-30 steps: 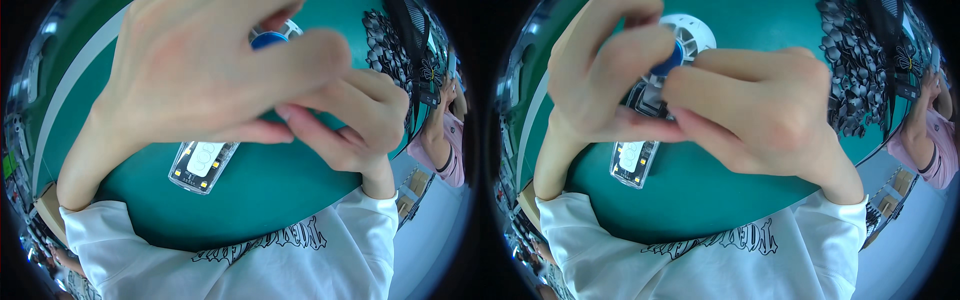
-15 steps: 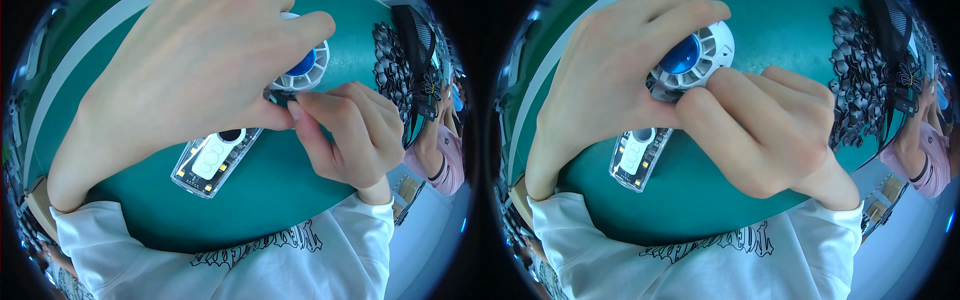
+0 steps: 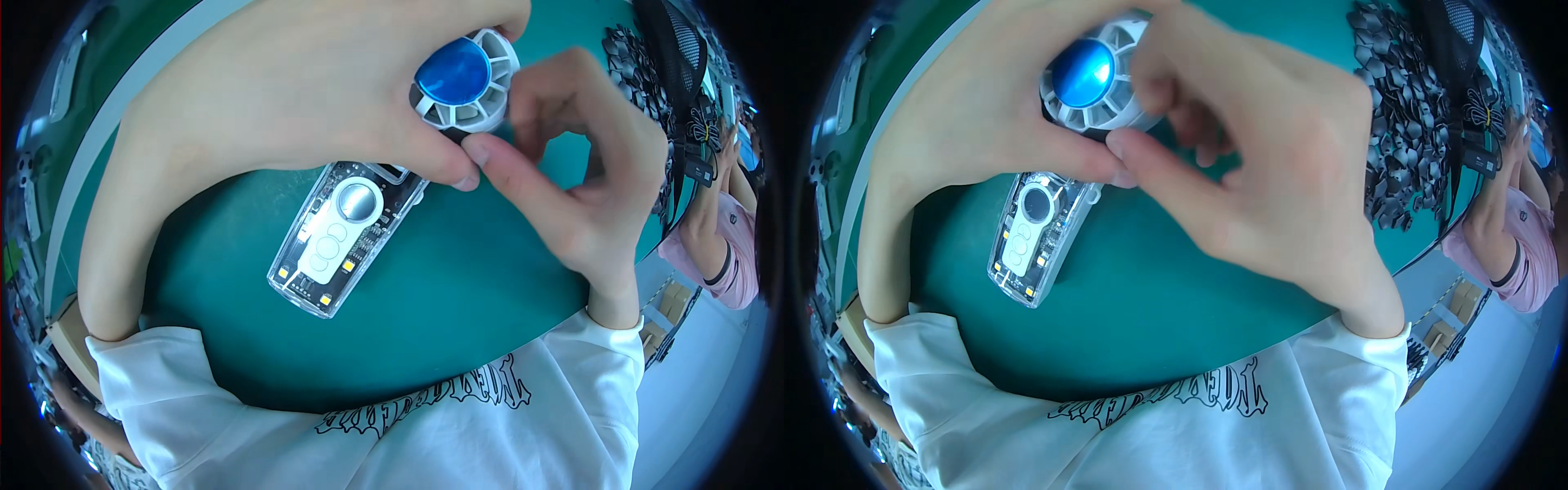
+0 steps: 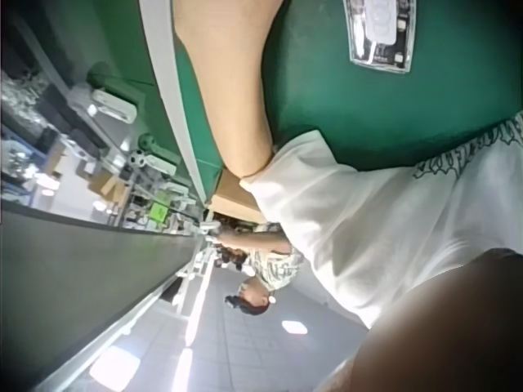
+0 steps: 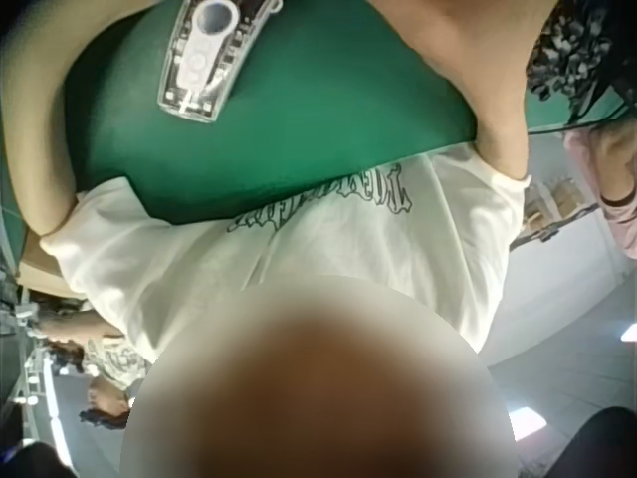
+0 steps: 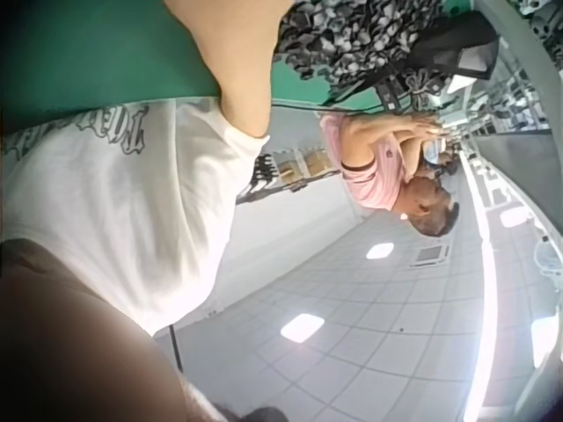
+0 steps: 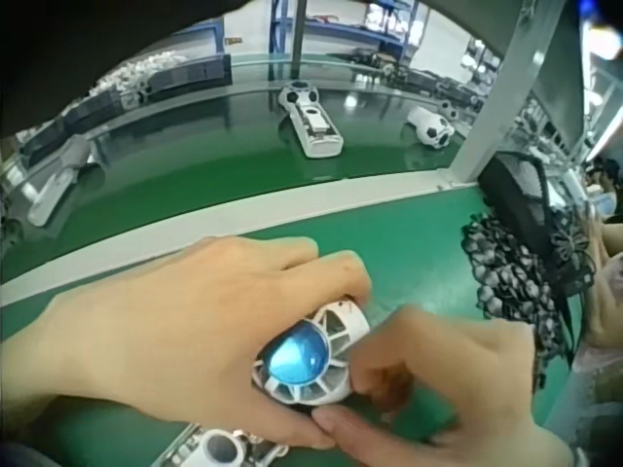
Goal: Assembling small electronic components and sorting parts into a box on a production line.
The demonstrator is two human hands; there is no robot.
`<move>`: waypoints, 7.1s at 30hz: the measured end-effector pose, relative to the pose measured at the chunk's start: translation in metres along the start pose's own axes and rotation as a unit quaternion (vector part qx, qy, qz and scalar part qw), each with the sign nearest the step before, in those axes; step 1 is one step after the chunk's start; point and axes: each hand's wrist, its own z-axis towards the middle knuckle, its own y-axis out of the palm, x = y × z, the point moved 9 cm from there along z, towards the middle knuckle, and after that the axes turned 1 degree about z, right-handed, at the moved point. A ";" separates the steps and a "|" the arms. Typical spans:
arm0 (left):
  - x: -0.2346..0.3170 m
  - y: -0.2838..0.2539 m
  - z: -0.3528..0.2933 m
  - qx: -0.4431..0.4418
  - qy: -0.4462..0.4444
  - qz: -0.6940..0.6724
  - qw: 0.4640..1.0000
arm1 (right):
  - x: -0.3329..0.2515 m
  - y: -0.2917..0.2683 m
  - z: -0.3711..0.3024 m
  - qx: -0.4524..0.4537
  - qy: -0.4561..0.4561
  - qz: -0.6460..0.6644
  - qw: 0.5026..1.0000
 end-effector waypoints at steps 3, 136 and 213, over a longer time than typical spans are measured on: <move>-0.009 0.000 0.005 -0.026 -0.028 -0.059 0.998 | 0.021 0.000 -0.001 -0.023 0.106 0.101 0.989; 0.065 0.023 0.003 0.286 0.283 0.324 0.856 | 0.035 -0.028 -0.037 -0.073 -0.015 -0.006 0.997; 0.019 0.015 -0.025 0.245 0.081 0.067 0.964 | -0.047 -0.005 -0.031 0.020 -0.105 -0.087 0.990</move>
